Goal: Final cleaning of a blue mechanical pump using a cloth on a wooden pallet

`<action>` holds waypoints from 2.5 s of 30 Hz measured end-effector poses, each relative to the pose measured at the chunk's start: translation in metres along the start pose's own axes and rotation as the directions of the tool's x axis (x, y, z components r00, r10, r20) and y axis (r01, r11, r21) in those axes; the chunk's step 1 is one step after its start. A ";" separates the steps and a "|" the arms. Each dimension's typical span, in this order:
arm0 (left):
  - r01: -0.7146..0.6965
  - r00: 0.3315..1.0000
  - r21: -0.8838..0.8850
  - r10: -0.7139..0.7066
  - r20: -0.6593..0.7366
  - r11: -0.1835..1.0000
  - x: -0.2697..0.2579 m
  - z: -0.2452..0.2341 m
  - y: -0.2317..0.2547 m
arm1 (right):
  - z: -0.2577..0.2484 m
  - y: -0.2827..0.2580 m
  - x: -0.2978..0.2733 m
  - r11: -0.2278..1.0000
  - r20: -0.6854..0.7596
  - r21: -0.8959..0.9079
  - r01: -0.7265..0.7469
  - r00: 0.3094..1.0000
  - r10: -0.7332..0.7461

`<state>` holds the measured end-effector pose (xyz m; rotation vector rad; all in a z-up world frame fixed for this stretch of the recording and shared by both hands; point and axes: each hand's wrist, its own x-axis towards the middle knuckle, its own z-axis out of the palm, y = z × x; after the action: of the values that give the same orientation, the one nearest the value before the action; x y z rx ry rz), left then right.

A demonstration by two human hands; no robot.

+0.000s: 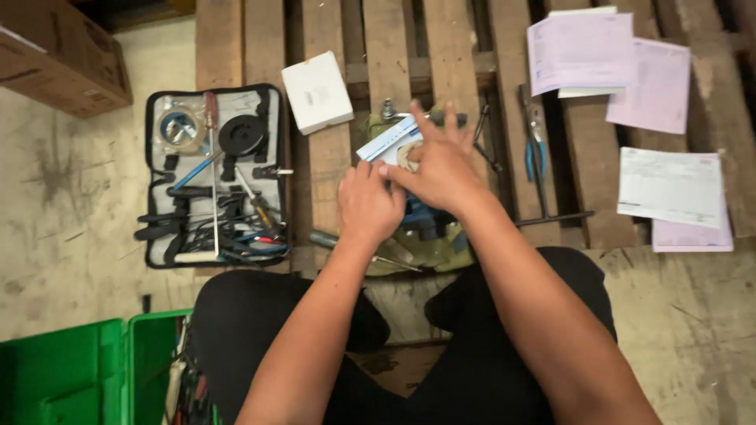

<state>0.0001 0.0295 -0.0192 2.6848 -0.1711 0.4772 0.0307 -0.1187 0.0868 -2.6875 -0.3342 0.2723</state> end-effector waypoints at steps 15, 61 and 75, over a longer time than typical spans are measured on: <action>0.007 0.987 0.022 -0.011 0.160 1.000 0.004 -0.002 0.003 | -0.017 -0.042 0.007 0.860 0.211 -0.386 -0.334 0.876 0.435; -0.053 0.998 0.014 0.052 0.044 0.999 0.004 0.004 0.017 | 0.000 0.020 -0.003 0.962 0.176 0.053 -0.268 0.951 0.256; -0.035 0.998 0.015 0.036 -0.044 0.999 0.004 0.005 0.008 | -0.006 -0.006 -0.006 0.979 0.136 -0.069 -0.192 0.970 0.200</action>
<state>0.0039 0.0198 -0.0184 2.6866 -0.2035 0.5496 0.0247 -0.1172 0.0954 -2.7652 -0.1184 0.5233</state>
